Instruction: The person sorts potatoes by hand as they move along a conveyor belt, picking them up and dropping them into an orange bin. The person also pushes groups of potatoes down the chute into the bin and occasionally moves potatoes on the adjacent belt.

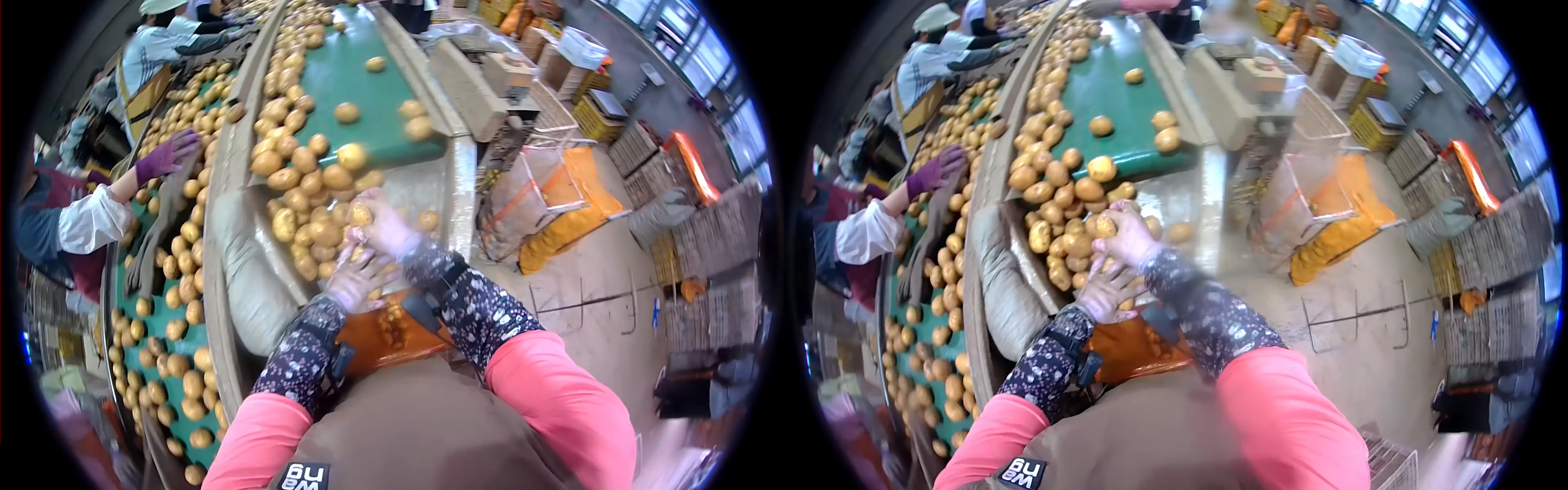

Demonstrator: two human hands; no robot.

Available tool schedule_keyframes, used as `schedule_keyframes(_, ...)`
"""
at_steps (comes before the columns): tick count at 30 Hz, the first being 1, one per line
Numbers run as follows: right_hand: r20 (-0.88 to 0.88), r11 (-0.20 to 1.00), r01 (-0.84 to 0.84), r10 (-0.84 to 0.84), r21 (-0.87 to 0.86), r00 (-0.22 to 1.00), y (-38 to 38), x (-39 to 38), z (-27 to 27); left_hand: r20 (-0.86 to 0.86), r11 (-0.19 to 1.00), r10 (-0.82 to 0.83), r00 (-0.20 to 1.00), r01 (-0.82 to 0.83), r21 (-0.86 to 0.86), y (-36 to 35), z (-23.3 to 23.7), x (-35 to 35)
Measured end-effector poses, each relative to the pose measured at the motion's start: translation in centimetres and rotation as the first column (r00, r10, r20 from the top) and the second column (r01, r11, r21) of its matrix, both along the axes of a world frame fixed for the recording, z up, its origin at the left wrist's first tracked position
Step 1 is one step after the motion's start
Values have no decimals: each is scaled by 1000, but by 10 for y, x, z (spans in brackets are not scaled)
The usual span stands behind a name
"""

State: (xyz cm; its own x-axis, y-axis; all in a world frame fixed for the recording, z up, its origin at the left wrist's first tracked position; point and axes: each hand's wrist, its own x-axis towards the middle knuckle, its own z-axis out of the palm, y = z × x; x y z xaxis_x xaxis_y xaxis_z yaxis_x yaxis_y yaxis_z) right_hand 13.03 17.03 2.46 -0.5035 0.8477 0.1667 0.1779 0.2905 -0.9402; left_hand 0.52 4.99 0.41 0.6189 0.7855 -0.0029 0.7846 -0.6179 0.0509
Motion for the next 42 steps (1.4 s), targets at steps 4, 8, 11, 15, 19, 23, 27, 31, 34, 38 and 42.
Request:
schedule_keyframes(4,-175,868,279,-226,411,958,-12,79,80,-72,996,46,996,-51,-69,-2,16,8)
schedule_keyframes(8,-423,416,602,-447,682,788,27,210,161,-40,999,39,998,-40,-10,-3,7,5)
schedule_keyframes(11,-367,-34,586,-808,809,460,69,307,213,-58,999,43,997,-44,-12,-4,8,9)
schedule_keyframes(15,210,119,587,-974,801,-90,101,406,202,-132,995,63,989,-74,-74,-5,15,9)
schedule_keyframes(19,123,221,592,-972,775,202,87,448,98,-183,993,62,981,-79,-89,-7,15,10)
schedule_keyframes(23,407,798,592,-580,112,705,0,395,-79,-192,993,70,979,-87,-80,-16,12,5)
schedule_keyframes(27,603,967,182,-38,-179,797,-122,301,-181,-134,994,75,988,-85,-69,-18,13,6)
schedule_keyframes(31,500,909,200,11,-367,866,-195,246,-260,59,997,81,995,-80,-19,-36,-3,-11)
schedule_keyframes(34,254,986,139,-112,-91,961,-210,254,-325,60,996,89,994,-88,-26,-47,-10,-8)
schedule_keyframes(38,548,486,583,-230,-651,804,-201,219,-211,13,998,35,999,-36,54,-44,-19,0)
schedule_keyframes(42,499,746,475,-222,-467,838,-211,257,-321,161,977,141,977,-163,136,-53,-34,-4)
